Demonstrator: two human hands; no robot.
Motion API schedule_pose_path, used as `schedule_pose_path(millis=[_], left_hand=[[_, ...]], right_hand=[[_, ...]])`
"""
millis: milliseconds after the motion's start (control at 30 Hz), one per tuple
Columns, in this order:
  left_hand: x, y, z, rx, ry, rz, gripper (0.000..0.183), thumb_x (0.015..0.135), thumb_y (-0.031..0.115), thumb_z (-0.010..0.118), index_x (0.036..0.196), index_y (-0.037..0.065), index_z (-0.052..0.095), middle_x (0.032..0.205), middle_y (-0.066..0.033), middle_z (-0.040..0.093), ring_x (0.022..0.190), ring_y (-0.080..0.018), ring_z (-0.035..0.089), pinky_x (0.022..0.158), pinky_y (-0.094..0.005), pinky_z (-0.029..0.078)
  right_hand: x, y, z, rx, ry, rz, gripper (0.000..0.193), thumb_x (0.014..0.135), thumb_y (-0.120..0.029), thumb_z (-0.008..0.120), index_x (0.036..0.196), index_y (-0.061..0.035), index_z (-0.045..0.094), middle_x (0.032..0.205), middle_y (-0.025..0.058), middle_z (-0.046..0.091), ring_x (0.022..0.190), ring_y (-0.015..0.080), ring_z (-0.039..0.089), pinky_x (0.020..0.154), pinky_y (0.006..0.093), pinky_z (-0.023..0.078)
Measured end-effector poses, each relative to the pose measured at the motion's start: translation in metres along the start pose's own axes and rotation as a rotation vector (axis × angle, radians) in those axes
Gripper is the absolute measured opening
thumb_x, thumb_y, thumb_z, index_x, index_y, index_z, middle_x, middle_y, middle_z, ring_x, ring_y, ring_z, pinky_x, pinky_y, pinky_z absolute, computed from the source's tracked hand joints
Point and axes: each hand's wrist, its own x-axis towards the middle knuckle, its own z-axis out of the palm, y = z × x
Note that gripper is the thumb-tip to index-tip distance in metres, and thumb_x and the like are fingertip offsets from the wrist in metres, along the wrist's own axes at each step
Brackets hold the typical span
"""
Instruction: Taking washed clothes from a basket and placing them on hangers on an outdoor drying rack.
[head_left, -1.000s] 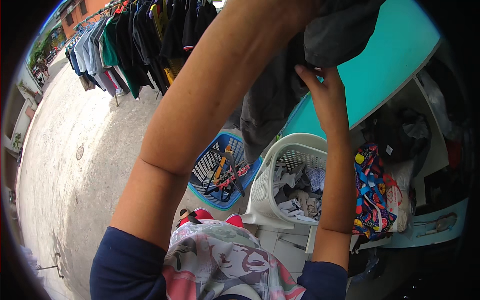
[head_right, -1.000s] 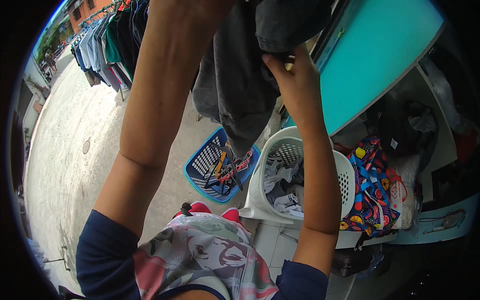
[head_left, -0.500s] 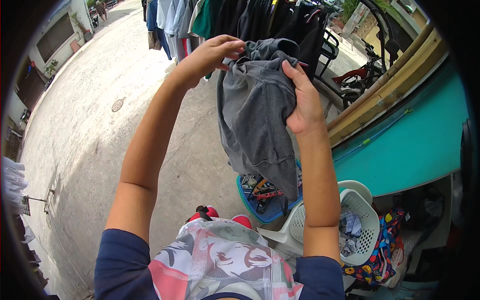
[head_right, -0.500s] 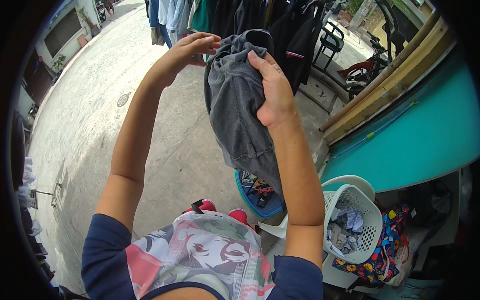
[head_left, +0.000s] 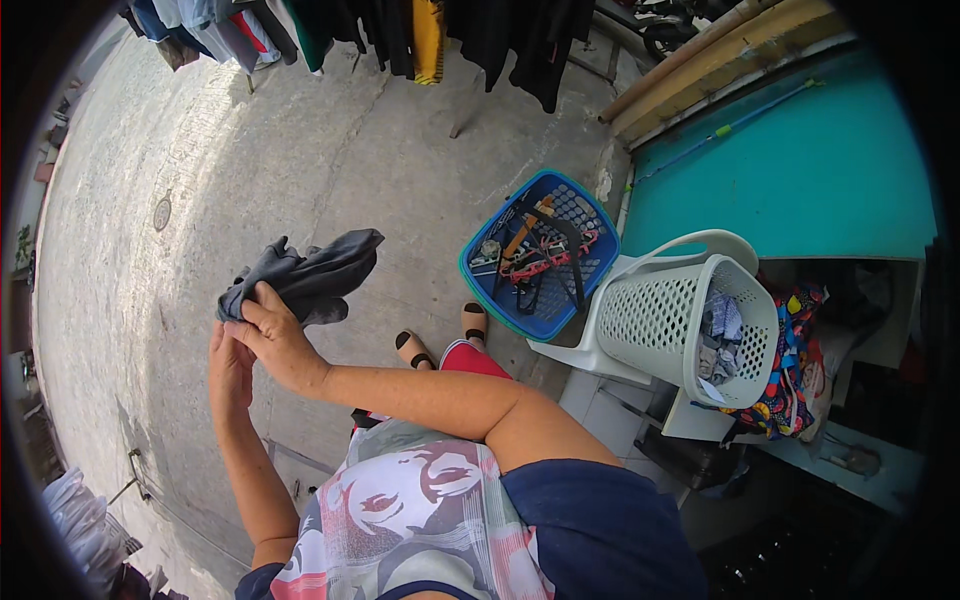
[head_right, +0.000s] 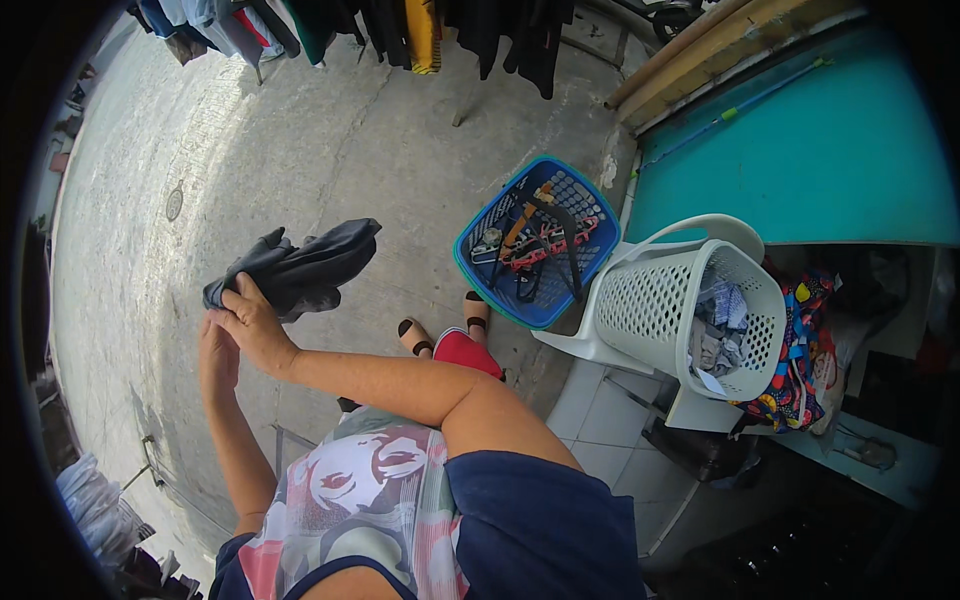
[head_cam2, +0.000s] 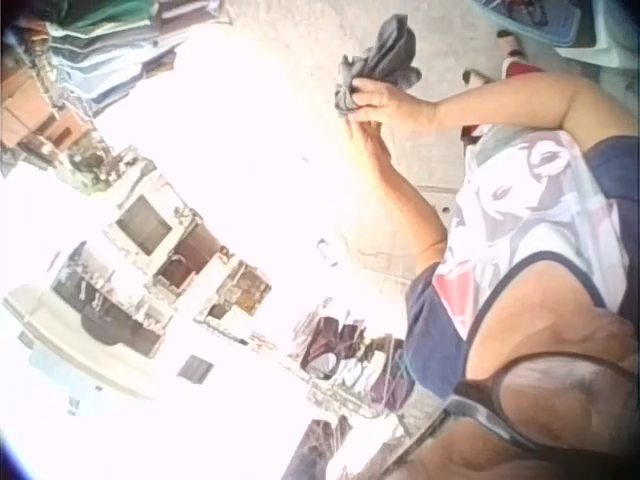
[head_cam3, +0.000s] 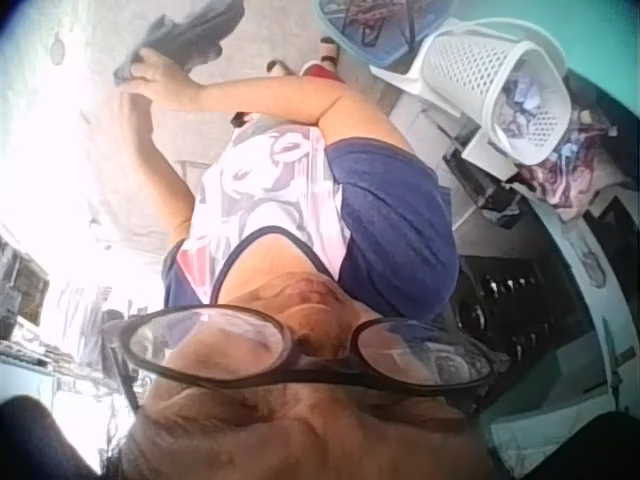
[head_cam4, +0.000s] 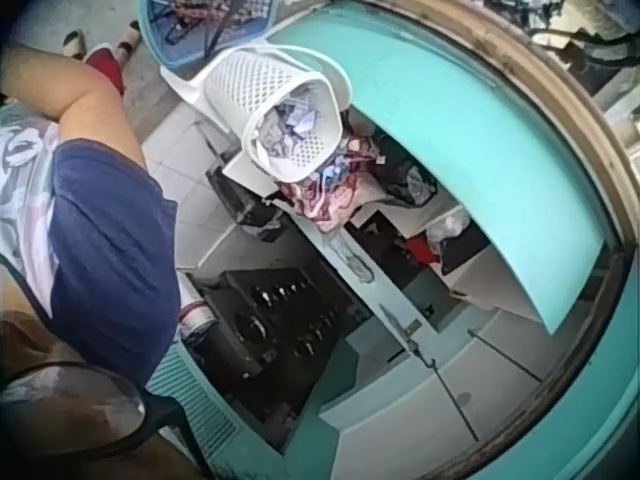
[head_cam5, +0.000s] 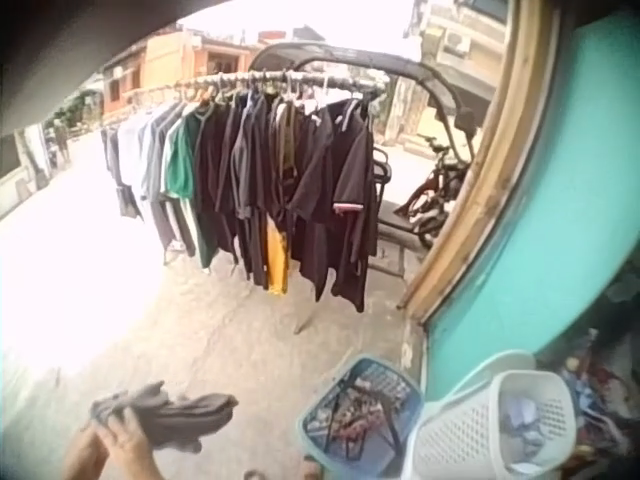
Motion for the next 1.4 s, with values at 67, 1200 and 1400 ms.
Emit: schedule_pose_path(millis=[67, 1200, 1400], left_hand=[[0.005, -0.018, -0.005, 0.019, -0.062, 0.024, 0.034, 0.09, 0.021, 0.045, 0.119, 0.003, 0.044, 0.112, -0.0089, 0.053, 0.102, -0.0176, 0.053, 0.087, -0.0312, 0.043], [0.037, -0.086, 0.092, 0.333, 0.177, 0.078, 0.041, 0.067, 0.011, 0.069, 0.101, 0.003, 0.046, 0.094, -0.0081, 0.057, 0.088, -0.0199, 0.056, 0.078, -0.0275, 0.044], [0.084, -0.146, 0.062, 0.82, 0.346, 0.168, 0.049, 0.064, 0.02, 0.071, 0.105, 0.006, 0.048, 0.1, -0.0176, 0.057, 0.092, -0.0328, 0.056, 0.081, -0.0349, 0.044]], right_hand=[[-0.007, 0.009, -0.007, -0.041, -0.021, 0.046, 0.008, 0.08, -0.007, 0.054, 0.084, 0.0004, 0.053, 0.088, 0.0092, 0.042, 0.083, 0.0216, 0.045, 0.076, 0.0307, 0.038], [-0.012, 0.091, -0.193, 0.58, 0.198, 0.903, 0.043, 0.068, 0.007, 0.043, 0.108, -0.0038, 0.05, 0.098, 0.0086, 0.056, 0.086, 0.0208, 0.054, 0.071, 0.0333, 0.047], [0.011, 0.011, -0.153, 0.737, -0.186, 0.929, 0.042, 0.075, -0.001, 0.051, 0.117, -0.0021, 0.044, 0.103, 0.0064, 0.054, 0.093, 0.0154, 0.054, 0.083, 0.0284, 0.045]])
